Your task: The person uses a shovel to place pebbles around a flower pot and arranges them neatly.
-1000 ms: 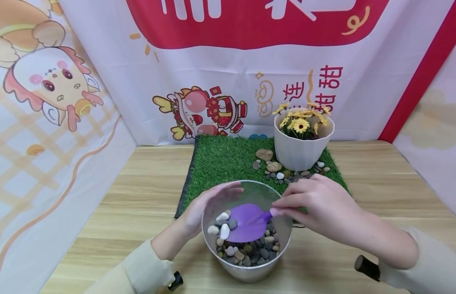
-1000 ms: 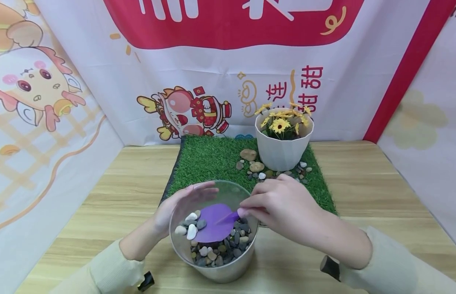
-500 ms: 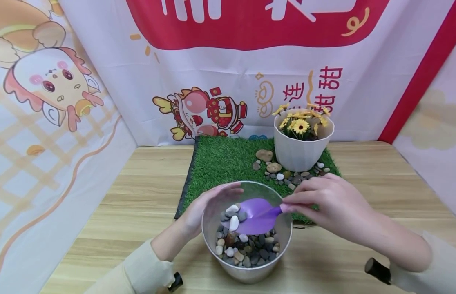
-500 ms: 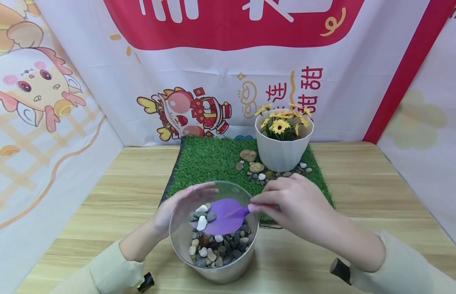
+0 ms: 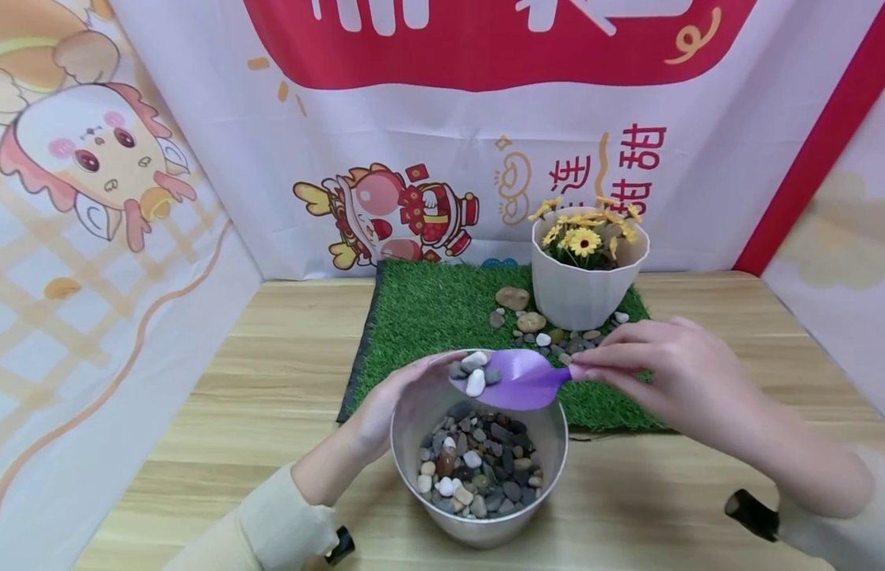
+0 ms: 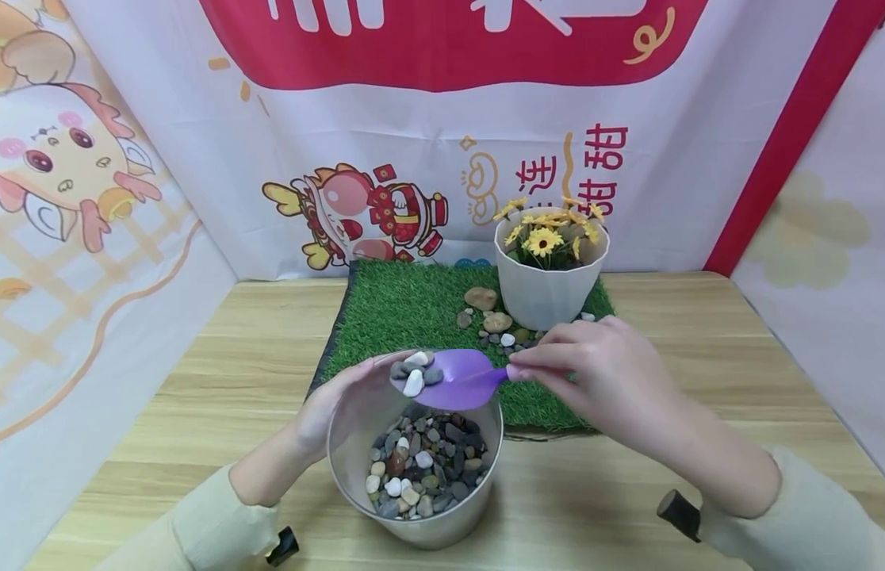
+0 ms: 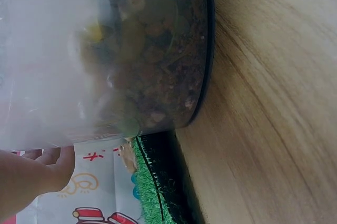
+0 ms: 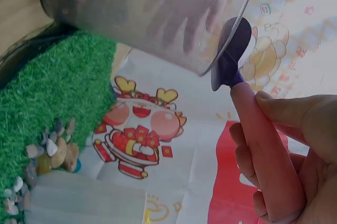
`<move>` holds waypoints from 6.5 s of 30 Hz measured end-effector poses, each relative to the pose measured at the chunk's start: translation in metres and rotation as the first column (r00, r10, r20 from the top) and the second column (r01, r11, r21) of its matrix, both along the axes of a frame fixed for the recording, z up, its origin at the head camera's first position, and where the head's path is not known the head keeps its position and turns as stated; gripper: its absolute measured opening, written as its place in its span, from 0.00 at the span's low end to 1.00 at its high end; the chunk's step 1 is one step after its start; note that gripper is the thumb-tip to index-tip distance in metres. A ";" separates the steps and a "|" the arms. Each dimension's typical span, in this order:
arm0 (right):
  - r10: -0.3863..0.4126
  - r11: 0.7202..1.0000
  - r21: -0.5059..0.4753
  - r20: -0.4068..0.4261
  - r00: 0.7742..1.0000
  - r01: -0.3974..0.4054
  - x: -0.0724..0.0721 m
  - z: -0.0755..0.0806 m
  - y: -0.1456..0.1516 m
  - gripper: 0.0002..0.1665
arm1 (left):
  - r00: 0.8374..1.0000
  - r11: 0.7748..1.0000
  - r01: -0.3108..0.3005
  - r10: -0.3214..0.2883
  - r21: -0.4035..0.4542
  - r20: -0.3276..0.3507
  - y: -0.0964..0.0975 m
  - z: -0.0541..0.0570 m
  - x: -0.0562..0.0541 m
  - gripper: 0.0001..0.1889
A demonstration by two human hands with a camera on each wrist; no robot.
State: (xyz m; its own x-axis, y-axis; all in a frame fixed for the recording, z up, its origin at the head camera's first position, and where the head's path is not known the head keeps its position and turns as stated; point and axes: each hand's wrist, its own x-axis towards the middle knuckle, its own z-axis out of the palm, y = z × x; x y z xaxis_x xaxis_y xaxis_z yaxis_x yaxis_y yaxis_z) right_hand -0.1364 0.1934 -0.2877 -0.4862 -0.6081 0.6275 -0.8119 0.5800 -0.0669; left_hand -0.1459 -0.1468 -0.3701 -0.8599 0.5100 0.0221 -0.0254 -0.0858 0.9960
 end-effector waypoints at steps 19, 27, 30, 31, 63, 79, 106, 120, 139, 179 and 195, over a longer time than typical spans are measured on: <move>-0.199 0.980 0.034 0.022 0.980 0.198 -0.022 0.004 0.044 0.19 | 0.998 0.999 0.038 -0.037 0.011 -0.060 0.000 0.003 -0.001 0.30; -0.320 0.947 0.068 0.086 0.943 0.315 -0.025 -0.004 0.064 0.16 | 0.997 0.999 0.035 -0.034 0.010 -0.064 0.000 0.002 0.000 0.30; -0.338 0.941 0.061 0.102 0.936 0.333 -0.027 -0.009 0.071 0.15 | 0.997 0.999 0.037 -0.036 0.014 -0.066 0.000 0.002 0.000 0.30; -0.341 0.940 0.061 0.104 0.934 0.336 -0.028 -0.011 0.073 0.15 | 0.997 0.999 0.038 -0.037 0.014 -0.066 0.000 0.002 0.000 0.30; -0.493 0.868 0.188 0.223 0.841 0.459 -0.067 -0.094 0.151 0.14 | 0.996 0.999 0.048 -0.046 0.021 -0.081 0.000 0.002 -0.002 0.30; -0.586 0.804 0.250 0.175 0.791 0.540 -0.070 -0.101 0.183 0.14 | 0.996 0.999 0.039 -0.038 0.005 -0.083 0.000 0.003 -0.002 0.30; -0.644 0.761 0.268 0.205 0.737 0.591 -0.071 -0.105 0.189 0.13 | 0.995 0.999 0.050 -0.049 0.016 -0.087 -0.001 0.001 -0.002 0.30; -0.628 0.774 0.290 0.240 0.740 0.563 -0.075 -0.095 0.178 0.16 | 0.996 0.999 0.041 -0.040 0.010 -0.079 -0.001 0.003 -0.001 0.29; -0.570 0.813 0.234 0.129 0.812 0.534 -0.092 -0.096 0.157 0.12 | 0.995 0.999 0.046 -0.046 0.004 -0.083 -0.003 0.001 -0.003 0.30; -0.399 0.910 0.132 0.031 0.916 0.392 -0.074 -0.101 0.121 0.12 | 0.996 0.999 0.038 -0.037 0.023 -0.076 -0.001 0.000 -0.002 0.29; -0.396 0.916 0.009 -0.132 0.909 0.400 -0.071 -0.093 0.124 0.54 | 0.997 0.999 0.038 -0.037 0.019 -0.068 -0.002 0.001 0.000 0.30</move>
State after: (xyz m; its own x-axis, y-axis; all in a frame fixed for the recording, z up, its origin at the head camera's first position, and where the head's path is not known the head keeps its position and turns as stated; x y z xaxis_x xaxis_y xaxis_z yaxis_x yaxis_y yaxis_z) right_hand -0.2071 0.3175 -0.3807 -0.6112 -0.4031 0.6811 -0.5135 0.8568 0.0462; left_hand -0.1461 -0.1493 -0.3692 -0.8363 0.5408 0.0905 0.0389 -0.1061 0.9936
